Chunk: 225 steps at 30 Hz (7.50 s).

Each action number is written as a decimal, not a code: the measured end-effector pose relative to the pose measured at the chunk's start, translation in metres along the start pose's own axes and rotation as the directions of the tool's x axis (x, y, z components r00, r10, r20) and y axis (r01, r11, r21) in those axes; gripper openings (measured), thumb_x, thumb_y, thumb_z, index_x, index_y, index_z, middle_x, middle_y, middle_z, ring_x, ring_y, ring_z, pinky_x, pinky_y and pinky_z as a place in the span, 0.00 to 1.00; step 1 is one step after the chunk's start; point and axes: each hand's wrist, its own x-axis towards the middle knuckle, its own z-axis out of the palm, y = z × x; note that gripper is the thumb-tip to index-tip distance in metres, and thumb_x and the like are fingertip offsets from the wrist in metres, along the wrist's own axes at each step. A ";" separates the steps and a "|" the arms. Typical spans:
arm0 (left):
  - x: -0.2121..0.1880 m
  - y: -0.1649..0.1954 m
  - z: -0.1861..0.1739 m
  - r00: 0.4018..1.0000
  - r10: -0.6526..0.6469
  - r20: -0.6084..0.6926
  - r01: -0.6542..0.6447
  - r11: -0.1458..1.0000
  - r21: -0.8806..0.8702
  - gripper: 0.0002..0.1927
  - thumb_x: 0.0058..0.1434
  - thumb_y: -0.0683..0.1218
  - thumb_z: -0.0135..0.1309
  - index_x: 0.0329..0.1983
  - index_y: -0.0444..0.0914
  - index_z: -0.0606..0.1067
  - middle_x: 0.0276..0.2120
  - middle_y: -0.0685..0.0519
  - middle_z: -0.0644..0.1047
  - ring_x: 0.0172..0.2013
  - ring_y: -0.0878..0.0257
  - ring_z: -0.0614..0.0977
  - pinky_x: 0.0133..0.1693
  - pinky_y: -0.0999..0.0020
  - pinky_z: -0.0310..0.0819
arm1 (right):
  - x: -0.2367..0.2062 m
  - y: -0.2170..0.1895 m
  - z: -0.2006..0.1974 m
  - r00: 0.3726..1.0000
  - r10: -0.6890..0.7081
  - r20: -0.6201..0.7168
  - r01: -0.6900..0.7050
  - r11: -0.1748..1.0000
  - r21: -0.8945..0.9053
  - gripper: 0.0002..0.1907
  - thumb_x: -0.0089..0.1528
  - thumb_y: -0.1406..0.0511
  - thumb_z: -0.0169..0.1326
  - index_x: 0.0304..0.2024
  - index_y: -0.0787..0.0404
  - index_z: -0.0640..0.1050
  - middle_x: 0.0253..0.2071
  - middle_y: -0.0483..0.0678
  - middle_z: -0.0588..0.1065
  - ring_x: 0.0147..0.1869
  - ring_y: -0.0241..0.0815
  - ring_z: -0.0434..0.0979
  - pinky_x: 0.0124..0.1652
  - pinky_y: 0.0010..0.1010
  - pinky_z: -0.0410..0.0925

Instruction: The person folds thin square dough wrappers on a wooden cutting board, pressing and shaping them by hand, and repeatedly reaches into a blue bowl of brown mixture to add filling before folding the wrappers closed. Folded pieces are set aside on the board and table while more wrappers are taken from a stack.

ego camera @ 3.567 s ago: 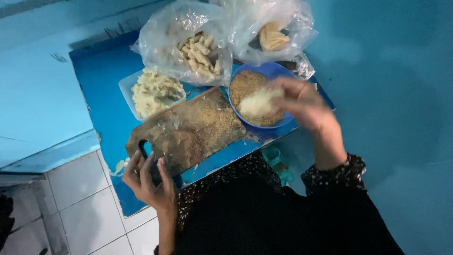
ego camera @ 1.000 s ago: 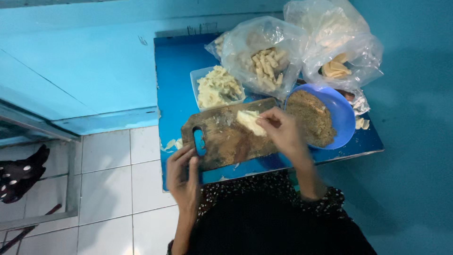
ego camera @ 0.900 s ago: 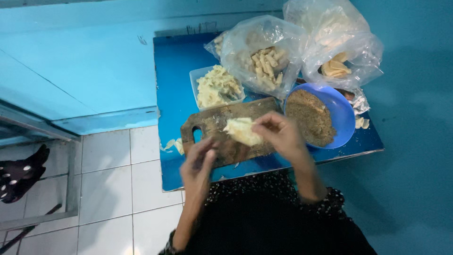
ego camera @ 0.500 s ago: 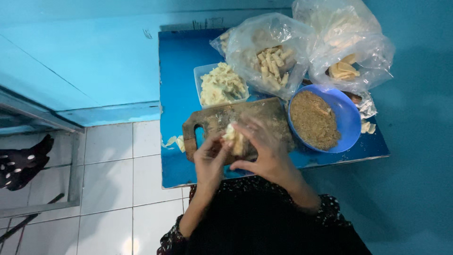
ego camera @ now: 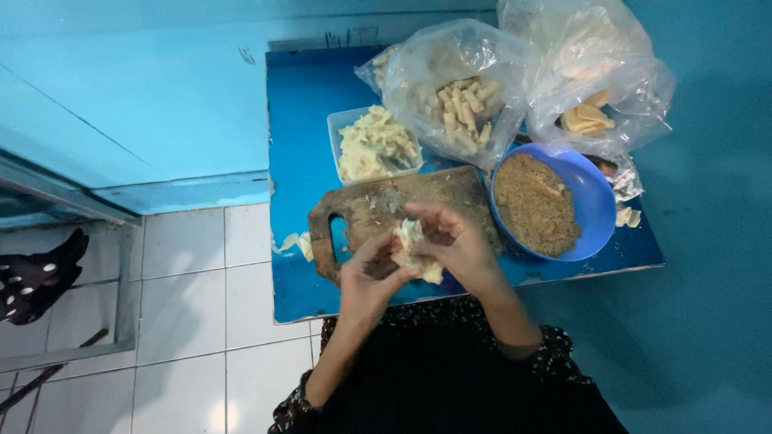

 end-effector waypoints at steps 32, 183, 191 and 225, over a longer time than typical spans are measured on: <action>0.005 0.015 0.000 0.974 0.032 -0.226 -0.009 0.995 0.103 0.24 0.69 0.35 0.50 0.69 0.30 0.68 0.57 0.45 0.78 0.53 0.63 0.81 0.52 0.70 0.77 | -0.005 -0.009 0.022 0.998 -0.057 -0.027 0.055 0.996 -0.073 0.44 0.59 0.73 0.61 0.75 0.56 0.58 0.53 0.51 0.76 0.50 0.38 0.77 0.44 0.28 0.73; -0.042 0.026 -0.056 0.873 0.016 -0.487 -0.184 0.937 -0.298 0.16 0.70 0.33 0.54 0.60 0.29 0.73 0.46 0.48 0.80 0.40 0.65 0.79 0.45 0.67 0.77 | 0.012 -0.007 0.026 0.774 -0.592 0.226 0.373 0.138 -0.917 0.07 0.64 0.67 0.60 0.44 0.63 0.83 0.49 0.49 0.81 0.55 0.48 0.79 0.52 0.39 0.74; -0.044 0.016 -0.043 0.864 0.000 -0.504 -0.050 0.995 -0.086 0.20 0.64 0.35 0.55 0.61 0.29 0.73 0.46 0.49 0.82 0.44 0.65 0.83 0.48 0.69 0.78 | 0.006 -0.034 0.041 0.857 -0.471 0.210 0.428 0.423 -0.799 0.14 0.58 0.65 0.65 0.47 0.59 0.82 0.53 0.51 0.81 0.56 0.46 0.82 0.52 0.36 0.74; -0.039 0.036 -0.048 0.798 -0.023 -0.603 -0.084 0.985 -0.149 0.14 0.64 0.35 0.57 0.53 0.30 0.74 0.42 0.47 0.82 0.39 0.62 0.84 0.39 0.68 0.79 | 0.000 -0.020 0.038 0.760 -0.483 0.435 0.491 -0.010 -0.871 0.14 0.55 0.71 0.59 0.44 0.64 0.81 0.47 0.52 0.80 0.52 0.52 0.80 0.49 0.38 0.74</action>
